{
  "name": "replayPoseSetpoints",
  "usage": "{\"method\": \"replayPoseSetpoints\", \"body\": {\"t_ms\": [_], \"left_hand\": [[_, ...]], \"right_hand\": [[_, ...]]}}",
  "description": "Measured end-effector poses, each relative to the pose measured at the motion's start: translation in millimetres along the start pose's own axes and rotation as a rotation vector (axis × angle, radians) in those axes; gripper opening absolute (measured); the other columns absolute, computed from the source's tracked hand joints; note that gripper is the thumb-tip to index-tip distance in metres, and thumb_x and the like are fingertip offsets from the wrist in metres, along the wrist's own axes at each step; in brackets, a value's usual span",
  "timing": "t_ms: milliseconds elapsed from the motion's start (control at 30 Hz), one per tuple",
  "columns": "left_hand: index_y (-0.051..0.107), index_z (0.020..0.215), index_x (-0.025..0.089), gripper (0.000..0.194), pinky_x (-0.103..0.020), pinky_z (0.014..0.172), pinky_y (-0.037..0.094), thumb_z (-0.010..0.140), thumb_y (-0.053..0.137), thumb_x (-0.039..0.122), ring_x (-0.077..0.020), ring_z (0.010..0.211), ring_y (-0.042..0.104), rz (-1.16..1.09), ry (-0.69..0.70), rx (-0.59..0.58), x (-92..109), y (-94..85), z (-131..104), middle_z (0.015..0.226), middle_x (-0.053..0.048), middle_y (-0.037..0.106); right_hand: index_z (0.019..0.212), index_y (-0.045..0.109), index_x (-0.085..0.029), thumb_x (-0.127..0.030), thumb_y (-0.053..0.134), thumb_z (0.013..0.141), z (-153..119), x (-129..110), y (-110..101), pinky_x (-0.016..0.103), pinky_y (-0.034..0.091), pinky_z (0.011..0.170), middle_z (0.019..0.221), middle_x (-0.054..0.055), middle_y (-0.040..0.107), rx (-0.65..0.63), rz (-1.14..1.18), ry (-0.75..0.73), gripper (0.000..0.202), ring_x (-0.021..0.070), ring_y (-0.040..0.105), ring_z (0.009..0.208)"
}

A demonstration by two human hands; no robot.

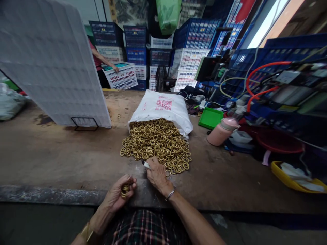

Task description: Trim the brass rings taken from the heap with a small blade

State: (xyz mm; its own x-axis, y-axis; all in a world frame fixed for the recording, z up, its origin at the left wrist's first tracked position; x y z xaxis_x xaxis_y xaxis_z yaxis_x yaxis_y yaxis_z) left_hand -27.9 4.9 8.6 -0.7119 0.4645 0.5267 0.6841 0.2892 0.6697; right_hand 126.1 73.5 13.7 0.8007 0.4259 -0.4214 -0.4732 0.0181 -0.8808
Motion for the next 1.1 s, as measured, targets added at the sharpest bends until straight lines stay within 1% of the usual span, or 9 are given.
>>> {"method": "replayPoseSetpoints", "body": {"t_ms": [67, 133, 233, 333, 467, 600, 767, 967, 1100], "left_hand": [[0.052, 0.069, 0.014, 0.026, -0.012, 0.036, 0.031, 0.061, 0.072, 0.028, -0.0083, 0.055, 0.055, 0.085, 0.048, -0.019, 1.7, 4.0, 0.2, 0.068, -0.001, 0.059], [0.054, 0.073, 0.015, 0.026, -0.013, 0.035, 0.029, 0.062, 0.07, 0.032, -0.0065, 0.049, 0.051, 0.23, 0.133, 0.01, 3.0, 6.2, 0.3, 0.065, 0.001, 0.058], [0.06, 0.078, 0.015, 0.022, -0.017, 0.041, 0.034, 0.065, 0.067, 0.032, -0.0069, 0.047, 0.047, 0.568, 0.386, 0.125, 5.4, 7.2, -0.3, 0.061, 0.002, 0.056], [0.065, 0.086, 0.016, 0.02, -0.022, 0.058, 0.043, 0.069, 0.063, 0.026, -0.011, 0.059, 0.053, 0.867, 0.664, 0.133, 5.9, 8.8, -1.8, 0.068, -0.001, 0.061], [0.065, 0.095, 0.016, 0.023, -0.028, 0.072, 0.045, 0.075, 0.056, 0.023, -0.0157, 0.073, 0.058, 1.028, 0.784, 0.044, 5.1, 9.2, -0.9, 0.086, -0.007, 0.067], [0.066, 0.083, 0.015, 0.019, -0.027, 0.069, 0.045, 0.079, 0.051, 0.026, -0.0154, 0.071, 0.058, 1.053, 0.772, -0.004, 7.3, 10.0, -0.6, 0.08, -0.006, 0.067], [0.064, 0.076, 0.014, 0.02, -0.022, 0.061, 0.044, 0.077, 0.052, 0.03, -0.0126, 0.064, 0.055, 0.94, 0.677, 0.033, 8.8, 12.0, -3.3, 0.069, -0.003, 0.063], [0.053, 0.07, 0.016, 0.027, -0.018, 0.035, 0.03, 0.076, 0.051, 0.042, -0.0049, 0.035, 0.035, 0.741, 0.293, 0.025, 6.5, 12.5, -6.2, 0.048, 0.006, 0.047], [0.049, 0.071, 0.017, 0.028, -0.016, 0.034, 0.028, 0.073, 0.054, 0.044, -0.0038, 0.036, 0.035, 0.573, 0.222, -0.019, 4.5, 13.7, -9.0, 0.054, 0.005, 0.05]], "right_hand": [[0.08, 0.055, -0.019, -0.014, 0.041, 0.079, 0.7, -2.6, 1.0, 0.023, 0.034, 0.064, 0.082, 0.003, 0.055, 0.014, 0.098, 0.002, 0.014, 0.0135, 0.049, 0.074], [0.074, 0.054, -0.018, -0.021, 0.04, 0.081, 2.2, -4.2, 1.7, 0.023, 0.034, 0.062, 0.07, 0.0, 0.054, 0.013, 0.248, 0.079, 0.015, 0.0128, 0.048, 0.067], [0.076, 0.055, -0.018, -0.028, 0.045, 0.077, 3.5, -8.5, 1.3, 0.022, 0.034, 0.056, 0.065, -0.003, 0.052, -0.022, 0.55, 0.254, 0.014, 0.0106, 0.045, 0.059], [0.082, 0.053, -0.018, -0.032, 0.05, 0.071, 1.4, -16.9, 0.9, 0.02, 0.029, 0.045, 0.057, -0.007, 0.046, -0.121, 0.855, 0.412, 0.018, 0.007, 0.037, 0.046], [0.082, 0.049, -0.019, -0.036, 0.056, 0.065, -4.4, -29.5, 2.5, 0.017, 0.017, 0.034, 0.05, -0.012, 0.038, -0.314, 1.197, 0.584, 0.025, 0.0026, 0.022, 0.033], [0.077, 0.049, -0.018, -0.04, 0.059, 0.063, -6.1, -36.2, 3.3, 0.017, 0.016, 0.032, 0.054, -0.009, 0.045, -0.373, 1.284, 0.606, 0.027, 0.0012, 0.024, 0.032], [0.069, 0.052, -0.017, -0.042, 0.059, 0.067, -3.6, -35.9, 8.7, 0.018, 0.018, 0.035, 0.047, -0.009, 0.037, -0.316, 1.117, 0.501, 0.027, 0.0031, 0.025, 0.036], [0.064, 0.053, -0.016, -0.036, 0.052, 0.073, -2.5, -34.6, 11.9, 0.019, 0.025, 0.042, 0.05, -0.006, 0.046, -0.318, 0.962, 0.39, 0.022, 0.0054, 0.033, 0.043], [0.066, 0.051, -0.017, -0.038, 0.047, 0.077, -2.8, -34.8, 13.0, 0.019, 0.025, 0.043, 0.05, -0.005, 0.045, -0.348, 0.965, 0.357, 0.025, 0.0062, 0.032, 0.043]]}}
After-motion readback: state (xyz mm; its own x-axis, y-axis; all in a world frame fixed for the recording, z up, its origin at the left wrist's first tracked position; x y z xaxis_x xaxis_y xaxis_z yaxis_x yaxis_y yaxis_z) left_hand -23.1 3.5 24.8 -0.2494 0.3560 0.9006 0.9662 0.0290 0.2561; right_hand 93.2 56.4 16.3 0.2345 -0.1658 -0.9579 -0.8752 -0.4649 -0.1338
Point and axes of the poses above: each hand's wrist, its own z-axis towards the middle knuckle, its own y-axis out of the palm, x = y × z, the point moved 2 cm from there along z, towards the middle knuckle
